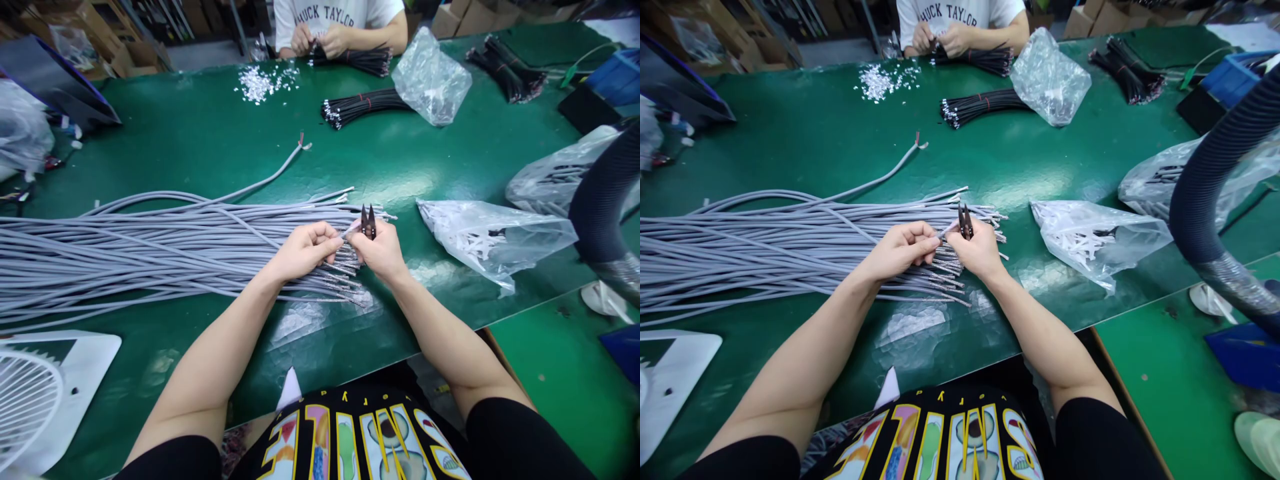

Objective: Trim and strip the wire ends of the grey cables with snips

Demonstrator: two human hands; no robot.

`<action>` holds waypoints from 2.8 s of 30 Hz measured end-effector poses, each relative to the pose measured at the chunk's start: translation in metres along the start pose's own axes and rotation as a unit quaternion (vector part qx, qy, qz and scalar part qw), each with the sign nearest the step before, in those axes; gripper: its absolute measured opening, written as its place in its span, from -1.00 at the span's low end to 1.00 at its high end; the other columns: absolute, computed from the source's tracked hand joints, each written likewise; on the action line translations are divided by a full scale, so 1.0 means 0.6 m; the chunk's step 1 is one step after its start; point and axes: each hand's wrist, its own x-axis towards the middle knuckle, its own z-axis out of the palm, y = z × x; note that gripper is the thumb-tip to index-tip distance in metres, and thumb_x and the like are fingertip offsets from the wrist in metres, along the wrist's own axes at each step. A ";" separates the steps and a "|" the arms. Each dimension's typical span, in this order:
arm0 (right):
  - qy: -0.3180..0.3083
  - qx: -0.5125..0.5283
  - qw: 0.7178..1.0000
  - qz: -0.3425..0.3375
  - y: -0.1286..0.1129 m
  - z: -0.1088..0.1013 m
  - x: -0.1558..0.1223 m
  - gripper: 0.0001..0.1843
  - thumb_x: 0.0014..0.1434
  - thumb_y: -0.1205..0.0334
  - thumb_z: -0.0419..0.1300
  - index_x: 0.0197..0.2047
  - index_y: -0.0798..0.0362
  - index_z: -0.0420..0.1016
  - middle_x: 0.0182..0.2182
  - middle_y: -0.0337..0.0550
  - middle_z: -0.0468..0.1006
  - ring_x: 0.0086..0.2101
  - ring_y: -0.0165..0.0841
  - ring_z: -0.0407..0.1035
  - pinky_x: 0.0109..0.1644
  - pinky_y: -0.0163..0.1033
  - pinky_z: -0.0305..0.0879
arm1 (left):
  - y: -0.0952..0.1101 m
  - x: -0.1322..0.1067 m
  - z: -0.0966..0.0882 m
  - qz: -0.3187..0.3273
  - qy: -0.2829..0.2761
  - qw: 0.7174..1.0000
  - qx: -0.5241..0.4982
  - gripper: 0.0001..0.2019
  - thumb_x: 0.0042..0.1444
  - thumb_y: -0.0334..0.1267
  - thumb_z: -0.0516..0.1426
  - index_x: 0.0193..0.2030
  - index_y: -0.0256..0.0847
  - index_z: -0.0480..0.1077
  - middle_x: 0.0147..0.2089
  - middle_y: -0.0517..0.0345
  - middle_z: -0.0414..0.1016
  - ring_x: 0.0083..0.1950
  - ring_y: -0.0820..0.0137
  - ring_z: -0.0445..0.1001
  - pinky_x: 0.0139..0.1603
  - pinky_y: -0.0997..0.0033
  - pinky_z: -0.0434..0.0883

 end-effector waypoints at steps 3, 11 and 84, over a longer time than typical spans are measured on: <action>-0.002 -0.001 1.000 0.019 0.010 -0.004 0.010 -0.93 -0.07 0.29 0.14 -0.52 0.09 0.39 -0.66 -0.35 0.30 -0.61 -0.50 0.17 -0.51 -0.35 0.11 | 0.001 -0.001 -0.006 -0.005 -0.021 1.000 -0.010 -0.68 0.06 -0.02 0.21 -0.39 -0.30 0.36 -0.59 0.23 0.39 -0.62 0.62 0.18 -0.59 0.62 0.11; 0.083 -0.114 0.981 -0.132 -0.013 -0.045 -0.005 -0.90 0.07 0.27 0.17 -0.31 0.05 0.47 -0.61 -0.34 0.30 -0.59 -0.49 0.17 -0.46 -0.33 0.18 | 0.005 -0.002 -0.008 -0.027 0.025 0.999 -0.018 -0.66 0.05 0.00 0.20 -0.32 -0.32 0.43 -0.58 0.20 0.40 -0.66 0.63 0.11 -0.64 0.59 0.04; -0.125 -0.201 0.952 -0.193 -0.028 -0.054 -0.013 -0.73 0.06 0.09 0.28 -0.25 0.13 0.52 -0.67 -0.41 0.15 -0.59 -0.53 0.07 -0.46 -0.36 0.03 | 0.027 -0.016 -0.010 -0.052 -0.076 0.992 0.083 -0.74 0.01 -0.13 0.23 -0.38 -0.36 0.49 -0.56 0.16 0.47 -0.57 0.57 0.31 -0.53 0.61 0.20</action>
